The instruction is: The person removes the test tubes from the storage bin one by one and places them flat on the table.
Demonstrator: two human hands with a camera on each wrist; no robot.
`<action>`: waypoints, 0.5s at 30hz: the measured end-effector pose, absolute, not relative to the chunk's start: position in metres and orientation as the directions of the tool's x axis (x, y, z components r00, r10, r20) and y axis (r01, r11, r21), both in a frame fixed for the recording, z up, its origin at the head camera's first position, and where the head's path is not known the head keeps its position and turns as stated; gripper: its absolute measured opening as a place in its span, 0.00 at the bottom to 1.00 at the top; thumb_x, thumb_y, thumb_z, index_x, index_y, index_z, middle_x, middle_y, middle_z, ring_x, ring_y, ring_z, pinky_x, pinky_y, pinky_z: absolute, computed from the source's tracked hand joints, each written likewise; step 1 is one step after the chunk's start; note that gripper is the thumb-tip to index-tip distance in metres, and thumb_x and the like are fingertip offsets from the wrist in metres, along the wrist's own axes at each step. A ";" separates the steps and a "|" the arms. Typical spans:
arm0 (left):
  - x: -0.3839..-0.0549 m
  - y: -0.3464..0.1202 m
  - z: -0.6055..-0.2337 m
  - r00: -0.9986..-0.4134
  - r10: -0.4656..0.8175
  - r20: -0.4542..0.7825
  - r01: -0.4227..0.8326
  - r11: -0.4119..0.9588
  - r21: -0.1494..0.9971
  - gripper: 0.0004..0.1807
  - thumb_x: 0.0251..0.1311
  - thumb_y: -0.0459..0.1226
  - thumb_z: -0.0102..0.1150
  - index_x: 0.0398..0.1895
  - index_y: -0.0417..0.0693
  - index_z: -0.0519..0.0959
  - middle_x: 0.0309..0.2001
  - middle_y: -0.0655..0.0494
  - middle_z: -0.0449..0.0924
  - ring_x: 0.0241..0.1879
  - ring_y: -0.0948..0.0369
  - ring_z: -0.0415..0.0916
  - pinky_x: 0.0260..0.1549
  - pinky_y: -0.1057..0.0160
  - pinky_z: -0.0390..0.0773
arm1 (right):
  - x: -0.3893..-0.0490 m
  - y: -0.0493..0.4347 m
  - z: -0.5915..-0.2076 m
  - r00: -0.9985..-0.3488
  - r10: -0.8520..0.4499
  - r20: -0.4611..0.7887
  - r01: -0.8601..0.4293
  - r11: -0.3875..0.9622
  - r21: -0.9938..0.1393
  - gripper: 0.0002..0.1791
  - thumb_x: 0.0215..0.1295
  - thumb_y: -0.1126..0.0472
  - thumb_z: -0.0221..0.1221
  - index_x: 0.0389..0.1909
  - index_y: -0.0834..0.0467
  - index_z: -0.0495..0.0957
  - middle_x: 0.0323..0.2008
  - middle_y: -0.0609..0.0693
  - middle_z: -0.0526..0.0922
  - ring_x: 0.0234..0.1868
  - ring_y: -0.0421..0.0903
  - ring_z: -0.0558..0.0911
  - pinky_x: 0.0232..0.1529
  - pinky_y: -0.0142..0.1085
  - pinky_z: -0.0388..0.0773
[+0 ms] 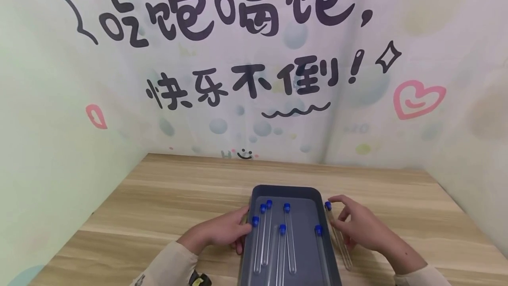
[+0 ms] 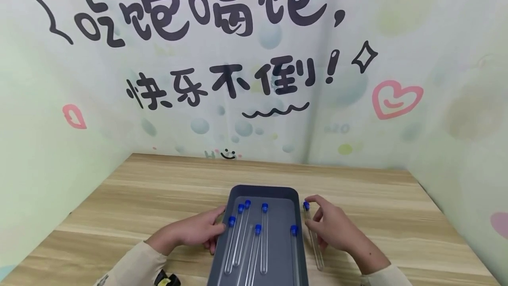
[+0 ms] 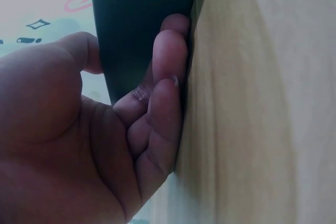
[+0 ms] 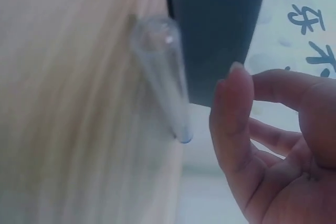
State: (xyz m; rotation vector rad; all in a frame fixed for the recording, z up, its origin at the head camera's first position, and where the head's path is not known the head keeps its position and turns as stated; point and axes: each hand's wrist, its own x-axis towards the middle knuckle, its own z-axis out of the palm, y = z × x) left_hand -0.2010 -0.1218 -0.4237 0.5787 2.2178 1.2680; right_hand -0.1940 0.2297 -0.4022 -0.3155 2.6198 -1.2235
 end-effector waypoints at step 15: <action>-0.202 -0.121 -0.425 -0.773 0.599 -0.210 0.117 0.460 0.880 0.33 0.69 0.38 0.45 0.74 0.44 0.48 0.24 0.49 0.82 0.17 0.56 0.79 0.17 0.61 0.79 | -0.170 0.194 -0.350 -0.957 -0.275 0.086 -0.218 0.496 -0.841 0.27 0.63 0.58 0.61 0.62 0.50 0.66 0.32 0.58 0.74 0.24 0.52 0.81 0.18 0.42 0.80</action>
